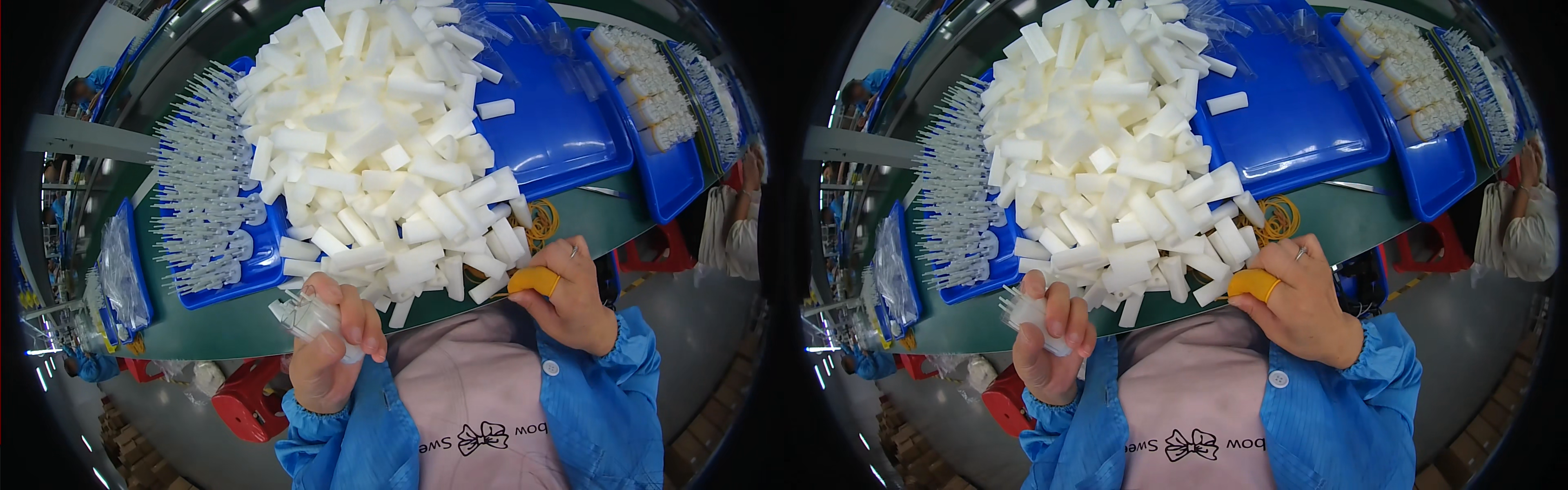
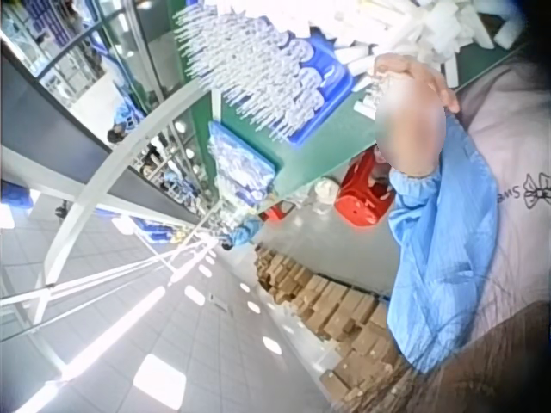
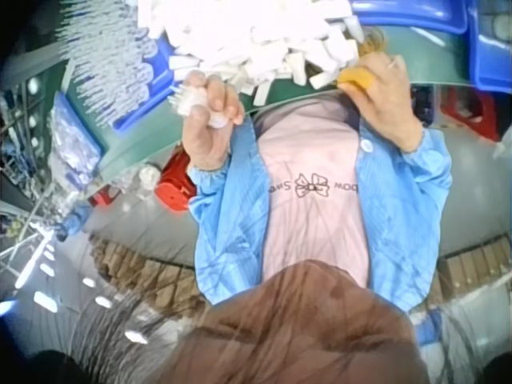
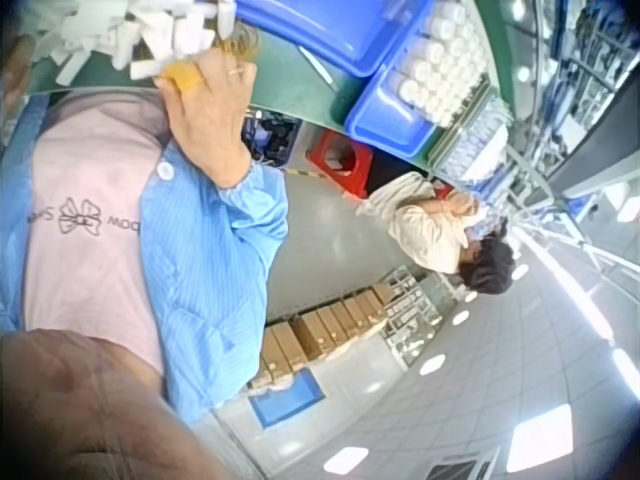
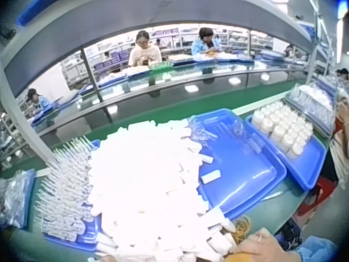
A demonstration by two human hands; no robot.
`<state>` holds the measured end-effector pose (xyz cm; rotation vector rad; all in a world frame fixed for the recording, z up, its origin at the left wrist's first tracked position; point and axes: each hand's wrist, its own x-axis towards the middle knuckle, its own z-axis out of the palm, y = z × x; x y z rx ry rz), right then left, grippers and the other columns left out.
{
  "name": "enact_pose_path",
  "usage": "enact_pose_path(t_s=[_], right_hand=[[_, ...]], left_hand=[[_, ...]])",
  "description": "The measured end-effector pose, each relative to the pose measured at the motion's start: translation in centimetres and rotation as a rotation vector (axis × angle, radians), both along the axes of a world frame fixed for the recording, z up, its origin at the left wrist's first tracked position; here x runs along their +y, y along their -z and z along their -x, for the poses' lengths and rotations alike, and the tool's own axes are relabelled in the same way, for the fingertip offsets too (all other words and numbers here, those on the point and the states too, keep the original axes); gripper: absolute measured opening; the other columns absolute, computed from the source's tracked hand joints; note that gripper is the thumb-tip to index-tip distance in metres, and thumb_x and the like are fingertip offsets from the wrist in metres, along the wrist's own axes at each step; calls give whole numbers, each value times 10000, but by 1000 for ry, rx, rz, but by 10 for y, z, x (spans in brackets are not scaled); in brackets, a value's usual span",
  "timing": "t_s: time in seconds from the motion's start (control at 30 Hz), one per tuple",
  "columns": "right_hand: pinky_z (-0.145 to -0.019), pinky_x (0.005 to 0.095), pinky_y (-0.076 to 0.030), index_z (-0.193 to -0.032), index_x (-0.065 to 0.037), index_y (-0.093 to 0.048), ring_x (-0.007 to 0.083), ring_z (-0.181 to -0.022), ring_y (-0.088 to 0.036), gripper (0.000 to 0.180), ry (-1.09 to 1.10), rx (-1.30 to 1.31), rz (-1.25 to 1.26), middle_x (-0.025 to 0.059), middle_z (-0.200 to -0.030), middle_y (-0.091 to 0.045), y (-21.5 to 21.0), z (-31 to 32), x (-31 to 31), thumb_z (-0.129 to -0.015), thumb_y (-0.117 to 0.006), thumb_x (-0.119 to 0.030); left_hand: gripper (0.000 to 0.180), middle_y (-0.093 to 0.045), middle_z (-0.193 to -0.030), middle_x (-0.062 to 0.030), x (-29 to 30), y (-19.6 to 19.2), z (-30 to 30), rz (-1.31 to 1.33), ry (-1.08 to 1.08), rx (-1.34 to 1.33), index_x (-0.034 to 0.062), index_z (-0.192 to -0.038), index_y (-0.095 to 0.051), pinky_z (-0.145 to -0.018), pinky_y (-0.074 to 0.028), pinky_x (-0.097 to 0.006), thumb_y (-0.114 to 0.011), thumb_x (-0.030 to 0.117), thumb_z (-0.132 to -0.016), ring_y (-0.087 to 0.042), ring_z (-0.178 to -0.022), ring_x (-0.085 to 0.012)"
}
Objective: The person assembles cotton swabs by inserting white cotton tips into clear plastic sticks. They use a yellow tool to push the cotton into the sticks and then secure the bundle with a rubber band. The finished swabs are placed into a blue tray.
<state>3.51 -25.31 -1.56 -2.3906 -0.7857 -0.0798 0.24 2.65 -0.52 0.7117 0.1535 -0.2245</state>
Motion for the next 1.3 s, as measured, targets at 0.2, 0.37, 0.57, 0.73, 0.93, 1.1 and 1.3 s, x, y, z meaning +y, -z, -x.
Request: enact_pose_path(t_s=[0.2, 0.37, 0.57, 0.73, 0.93, 1.1, 1.3], right_hand=[[-723, 363, -345, -836, -103, -654, 196, -769, -535, 206, 17, 11, -75, 16, -829, -532, -11, -11, 3, -658, -751, -142], [-721, 360, -342, -841, -104, -655, 200, -767, -533, 204, -9, 85, -118, 21, -832, -533, -15, -12, 2, -661, -747, -135], [-704, 343, -331, -832, -99, -656, 198, -759, -523, 189, 11, 137, -164, 25, -834, -544, -18, -14, 0, -666, -741, -125], [-682, 323, -318, -815, -90, -653, 182, -737, -515, 173, 21, 156, -195, 25, -806, -555, -19, -15, -3, -667, -738, -120], [-650, 309, -313, -814, -78, -645, 174, -677, -498, 175, -18, 205, -314, 36, -790, -559, -23, -14, -9, -683, -746, -134], [-645, 310, -314, -829, -75, -644, 172, -678, -502, 187, -71, 284, -437, 36, -791, -551, -32, -14, -3, -713, -751, -175], [-666, 317, -350, -880, -60, -624, 190, -712, -529, 159, -206, 211, -451, 44, -828, -552, -43, -18, 7, -769, -709, -136]], left_hand=[[432, -474, -779, -53, 0, 1, -1, 4, -1, 10, 114, -1072, -421, -563, -483, -325, -723, 217, -781, -514, -696, -199], [487, -487, -764, -62, -1, 1, -2, -23, 1, 26, 72, -1083, -424, -549, -486, -330, -746, 230, -754, -527, -687, -207], [552, -527, -729, -84, -7, -2, -3, -57, -5, 14, 3, -1088, -434, -556, -504, -325, -785, 186, -703, -562, -663, -218], [607, -585, -734, -95, -9, -1, -1, -176, 3, -33, -19, -1095, -466, -591, -508, -297, -838, 122, -637, -594, -677, -191], [897, -623, -779, -90, -6, -7, -1, -470, 305, -187, -7, -1371, -303, -667, -446, -214, -830, 57, -648, -587, -732, -109], [1195, -622, -781, -80, -29, -19, -12, -568, 592, -167, 3, -1463, -49, -660, -432, -204, -874, 65, -600, -577, -710, -101], [711, -635, -798, -44, -58, -20, -23, -788, 562, -473, 6, -1213, -501, -680, -454, -238, -872, 78, -611, -602, -745, -115]])
